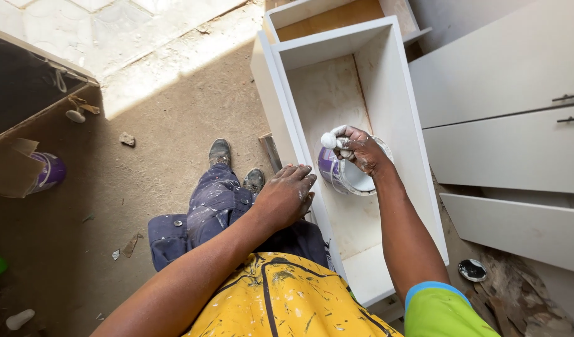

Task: The person sits on the floor and uses a cloth to apply white paint to the edges and interior surfaces of a white drawer unit. They repeatedly dip the cloth into a paint can placed inside the drawer to reload it with paint.

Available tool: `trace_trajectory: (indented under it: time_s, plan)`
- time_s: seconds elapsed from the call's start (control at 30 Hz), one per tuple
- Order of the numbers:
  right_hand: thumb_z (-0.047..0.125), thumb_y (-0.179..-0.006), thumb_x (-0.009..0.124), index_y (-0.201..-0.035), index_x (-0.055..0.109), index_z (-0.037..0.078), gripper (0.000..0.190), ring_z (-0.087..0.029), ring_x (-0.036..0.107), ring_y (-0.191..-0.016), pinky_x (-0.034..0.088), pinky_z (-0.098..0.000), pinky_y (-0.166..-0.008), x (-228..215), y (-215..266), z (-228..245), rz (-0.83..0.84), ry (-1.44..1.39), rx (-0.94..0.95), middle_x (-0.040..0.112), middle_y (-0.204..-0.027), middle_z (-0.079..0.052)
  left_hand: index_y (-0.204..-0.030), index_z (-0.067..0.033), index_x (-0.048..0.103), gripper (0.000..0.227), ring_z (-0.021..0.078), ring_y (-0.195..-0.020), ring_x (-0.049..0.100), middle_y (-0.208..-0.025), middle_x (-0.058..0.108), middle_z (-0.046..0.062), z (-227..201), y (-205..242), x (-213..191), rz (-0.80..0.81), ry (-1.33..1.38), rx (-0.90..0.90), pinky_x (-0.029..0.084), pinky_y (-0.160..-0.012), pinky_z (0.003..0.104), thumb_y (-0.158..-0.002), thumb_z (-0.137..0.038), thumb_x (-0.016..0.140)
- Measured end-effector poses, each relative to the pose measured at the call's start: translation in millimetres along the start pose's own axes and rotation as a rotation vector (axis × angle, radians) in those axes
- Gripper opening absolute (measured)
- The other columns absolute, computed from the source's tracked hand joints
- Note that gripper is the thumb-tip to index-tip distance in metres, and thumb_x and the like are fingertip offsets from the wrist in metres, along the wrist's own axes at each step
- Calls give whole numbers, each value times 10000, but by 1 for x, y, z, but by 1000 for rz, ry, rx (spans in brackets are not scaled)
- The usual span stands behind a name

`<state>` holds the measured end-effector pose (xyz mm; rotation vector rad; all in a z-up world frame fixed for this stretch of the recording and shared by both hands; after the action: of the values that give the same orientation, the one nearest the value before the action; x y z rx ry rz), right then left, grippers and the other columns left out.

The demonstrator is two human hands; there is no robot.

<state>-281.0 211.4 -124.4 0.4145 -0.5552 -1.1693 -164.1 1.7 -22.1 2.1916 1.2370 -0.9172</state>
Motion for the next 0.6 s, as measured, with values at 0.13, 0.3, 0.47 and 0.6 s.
trace_trajectory:
  time_s: [0.13,0.3,0.47,0.6]
  plan:
    - [72,-966,655,-1152,624,-43,221,-164,657,-733,572,-210,-616,41,-36,35,44,72,-84,697,-909,-163,-1252,-45,698,379,370,-1258,629,-1260,675,195,17,0,-3,-40,2,-43,436,-1139,489,-932,-240,642]
    - [54,-973,651,-1170,681,0,207,-39,567,-598,502,-164,-517,59,-114,56,-72,206,-220,718,-891,-115,-1244,-24,696,367,384,-1231,637,-1234,678,207,35,-3,-13,-73,54,-92,436,-1131,499,-938,-217,634]
    - [49,-968,683,-1140,711,40,175,-36,554,-548,473,-163,-463,73,-168,79,-153,305,-274,725,-859,-100,-1232,-28,705,361,381,-1218,644,-1217,681,205,57,-7,-24,-97,69,-115,441,-1124,501,-945,-231,625]
    - [35,-905,686,-1031,765,92,159,-28,526,-459,397,-165,-435,82,-187,83,-296,516,-250,641,-646,-7,-1248,-23,696,378,384,-1236,633,-1254,666,205,76,-8,-31,-95,74,-157,423,-1148,494,-954,-243,609]
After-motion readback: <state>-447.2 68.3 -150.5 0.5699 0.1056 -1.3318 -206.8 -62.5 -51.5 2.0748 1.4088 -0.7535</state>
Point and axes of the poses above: each hand's wrist, its own y-axis away from the middle knuckle, its own x-axis out of the palm, z = x × y, the point moved 5 cm from there along -y, towards the middle knuckle
